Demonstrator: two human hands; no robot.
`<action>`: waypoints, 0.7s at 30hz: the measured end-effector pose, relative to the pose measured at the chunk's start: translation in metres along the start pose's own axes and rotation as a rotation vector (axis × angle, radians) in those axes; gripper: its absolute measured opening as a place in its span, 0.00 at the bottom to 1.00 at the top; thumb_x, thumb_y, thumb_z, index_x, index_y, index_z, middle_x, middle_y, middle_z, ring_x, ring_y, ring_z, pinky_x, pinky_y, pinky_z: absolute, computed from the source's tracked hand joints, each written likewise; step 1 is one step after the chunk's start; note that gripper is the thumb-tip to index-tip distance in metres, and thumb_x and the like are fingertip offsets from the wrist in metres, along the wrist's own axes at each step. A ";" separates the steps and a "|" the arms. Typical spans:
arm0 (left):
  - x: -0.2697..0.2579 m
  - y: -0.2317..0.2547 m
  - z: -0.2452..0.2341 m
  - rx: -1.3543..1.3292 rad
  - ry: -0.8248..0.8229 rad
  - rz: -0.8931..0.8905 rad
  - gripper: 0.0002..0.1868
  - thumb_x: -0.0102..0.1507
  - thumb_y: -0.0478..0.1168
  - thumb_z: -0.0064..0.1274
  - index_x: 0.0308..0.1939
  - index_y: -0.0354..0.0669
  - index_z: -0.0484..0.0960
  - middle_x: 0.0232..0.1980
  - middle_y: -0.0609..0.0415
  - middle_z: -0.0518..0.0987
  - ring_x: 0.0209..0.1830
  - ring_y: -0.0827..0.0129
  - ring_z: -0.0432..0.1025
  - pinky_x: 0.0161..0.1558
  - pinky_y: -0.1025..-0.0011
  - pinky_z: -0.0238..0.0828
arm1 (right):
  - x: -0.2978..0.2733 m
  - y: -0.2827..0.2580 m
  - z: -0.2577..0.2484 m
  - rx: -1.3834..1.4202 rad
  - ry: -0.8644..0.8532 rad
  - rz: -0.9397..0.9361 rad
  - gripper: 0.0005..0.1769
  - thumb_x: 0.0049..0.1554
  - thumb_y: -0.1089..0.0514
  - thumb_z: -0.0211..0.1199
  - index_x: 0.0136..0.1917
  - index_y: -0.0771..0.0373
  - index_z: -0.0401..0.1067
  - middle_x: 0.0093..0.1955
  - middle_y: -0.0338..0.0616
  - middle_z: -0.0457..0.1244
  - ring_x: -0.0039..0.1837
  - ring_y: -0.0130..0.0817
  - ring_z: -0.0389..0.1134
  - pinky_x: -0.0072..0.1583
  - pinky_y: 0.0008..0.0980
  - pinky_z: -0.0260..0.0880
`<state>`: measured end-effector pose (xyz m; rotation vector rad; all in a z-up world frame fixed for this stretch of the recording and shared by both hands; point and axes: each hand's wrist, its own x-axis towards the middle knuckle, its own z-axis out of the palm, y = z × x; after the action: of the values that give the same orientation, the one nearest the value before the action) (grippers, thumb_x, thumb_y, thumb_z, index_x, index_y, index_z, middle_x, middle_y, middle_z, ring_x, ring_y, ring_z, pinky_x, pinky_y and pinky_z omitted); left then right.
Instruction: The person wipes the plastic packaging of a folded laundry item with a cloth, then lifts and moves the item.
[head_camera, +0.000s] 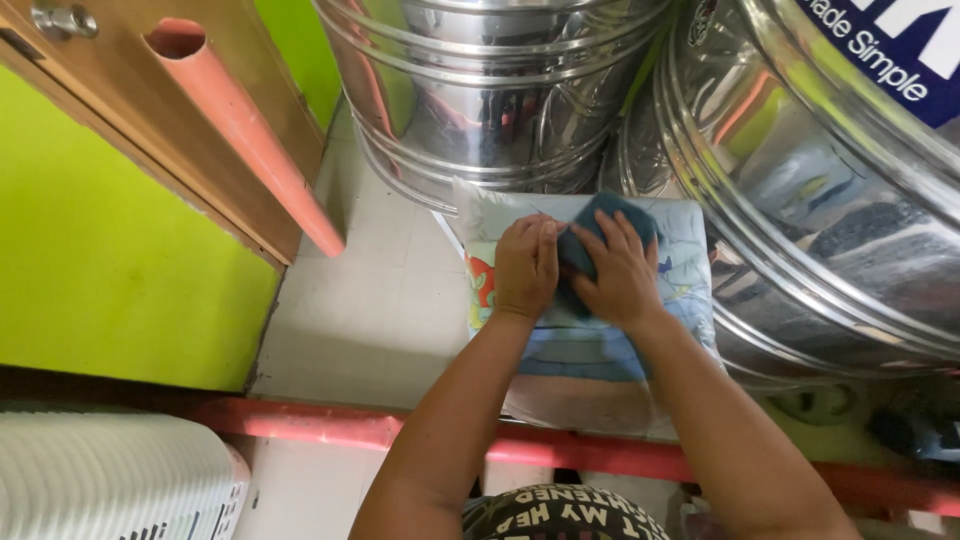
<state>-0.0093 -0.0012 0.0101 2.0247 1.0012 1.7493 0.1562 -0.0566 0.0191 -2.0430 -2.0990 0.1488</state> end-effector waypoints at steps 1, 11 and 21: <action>-0.001 0.000 0.002 0.031 0.015 0.016 0.18 0.74 0.44 0.39 0.41 0.45 0.84 0.39 0.49 0.82 0.47 0.53 0.79 0.45 0.61 0.75 | 0.017 0.005 0.003 0.004 0.013 0.034 0.39 0.55 0.33 0.56 0.79 0.33 0.57 0.84 0.39 0.46 0.85 0.49 0.40 0.74 0.78 0.38; -0.005 -0.007 0.005 0.025 0.046 0.014 0.18 0.74 0.44 0.40 0.42 0.43 0.85 0.40 0.47 0.81 0.47 0.50 0.78 0.47 0.59 0.75 | -0.054 -0.017 0.001 -0.024 0.058 -0.057 0.42 0.55 0.27 0.50 0.80 0.38 0.58 0.84 0.46 0.48 0.85 0.51 0.42 0.73 0.76 0.40; -0.002 0.011 -0.002 -0.026 -0.067 -0.150 0.26 0.74 0.48 0.33 0.42 0.39 0.86 0.42 0.46 0.82 0.47 0.54 0.77 0.49 0.58 0.72 | -0.133 -0.010 -0.006 -0.015 -0.035 -0.208 0.48 0.49 0.29 0.67 0.79 0.38 0.57 0.86 0.40 0.43 0.85 0.47 0.38 0.71 0.73 0.42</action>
<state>-0.0081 -0.0110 0.0160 1.9256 1.0737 1.5991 0.1499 -0.1902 0.0169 -1.8274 -2.3231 0.1375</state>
